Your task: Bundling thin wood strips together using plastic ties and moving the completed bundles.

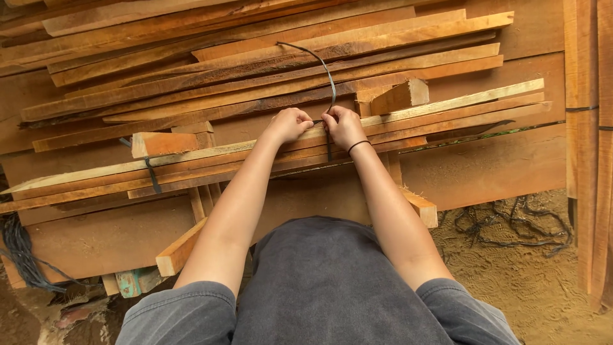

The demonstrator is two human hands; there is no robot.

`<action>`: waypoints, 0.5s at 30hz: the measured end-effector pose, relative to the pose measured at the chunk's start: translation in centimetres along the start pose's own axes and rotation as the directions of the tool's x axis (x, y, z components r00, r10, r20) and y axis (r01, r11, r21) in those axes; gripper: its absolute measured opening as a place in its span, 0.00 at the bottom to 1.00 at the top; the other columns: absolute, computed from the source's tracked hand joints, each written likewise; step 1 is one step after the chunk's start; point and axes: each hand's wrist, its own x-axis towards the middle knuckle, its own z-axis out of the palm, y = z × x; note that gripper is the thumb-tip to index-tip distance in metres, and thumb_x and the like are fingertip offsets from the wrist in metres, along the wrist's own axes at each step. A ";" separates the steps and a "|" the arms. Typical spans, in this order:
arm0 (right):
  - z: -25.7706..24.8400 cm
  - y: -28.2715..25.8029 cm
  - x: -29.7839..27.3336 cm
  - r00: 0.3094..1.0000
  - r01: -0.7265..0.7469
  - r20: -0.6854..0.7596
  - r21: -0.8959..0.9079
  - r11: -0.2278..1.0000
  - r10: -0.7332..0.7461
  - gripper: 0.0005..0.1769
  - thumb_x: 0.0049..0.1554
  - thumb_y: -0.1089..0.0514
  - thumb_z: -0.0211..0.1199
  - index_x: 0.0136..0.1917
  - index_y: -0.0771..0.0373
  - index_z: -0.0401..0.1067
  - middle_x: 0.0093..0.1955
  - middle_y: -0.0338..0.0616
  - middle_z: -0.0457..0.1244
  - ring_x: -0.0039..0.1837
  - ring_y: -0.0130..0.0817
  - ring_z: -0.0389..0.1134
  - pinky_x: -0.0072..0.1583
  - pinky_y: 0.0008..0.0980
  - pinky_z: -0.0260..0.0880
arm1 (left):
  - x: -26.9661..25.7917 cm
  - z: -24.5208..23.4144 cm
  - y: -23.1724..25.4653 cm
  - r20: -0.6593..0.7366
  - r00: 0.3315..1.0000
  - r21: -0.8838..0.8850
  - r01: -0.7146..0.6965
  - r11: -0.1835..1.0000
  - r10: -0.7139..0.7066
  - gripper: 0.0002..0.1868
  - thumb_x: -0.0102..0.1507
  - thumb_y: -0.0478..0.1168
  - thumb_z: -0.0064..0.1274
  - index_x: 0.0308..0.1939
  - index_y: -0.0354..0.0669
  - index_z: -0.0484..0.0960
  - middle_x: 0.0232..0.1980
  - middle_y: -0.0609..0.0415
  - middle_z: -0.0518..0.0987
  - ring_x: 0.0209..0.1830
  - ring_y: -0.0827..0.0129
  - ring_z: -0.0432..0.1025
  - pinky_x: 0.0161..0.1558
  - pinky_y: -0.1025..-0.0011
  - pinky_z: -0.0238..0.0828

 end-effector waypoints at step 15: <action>-0.2 -1.1 -2.1 0.928 0.316 -0.211 0.010 0.949 -0.307 0.17 0.52 0.68 0.71 0.54 0.53 0.79 0.46 0.43 0.70 0.51 0.44 0.74 0.55 0.42 0.75 | 2.4 2.6 0.8 0.059 0.998 -0.459 0.028 0.888 -0.001 0.09 0.60 0.55 0.62 0.43 0.68 0.89 0.38 0.70 0.87 0.46 0.79 0.79 0.49 0.79 0.69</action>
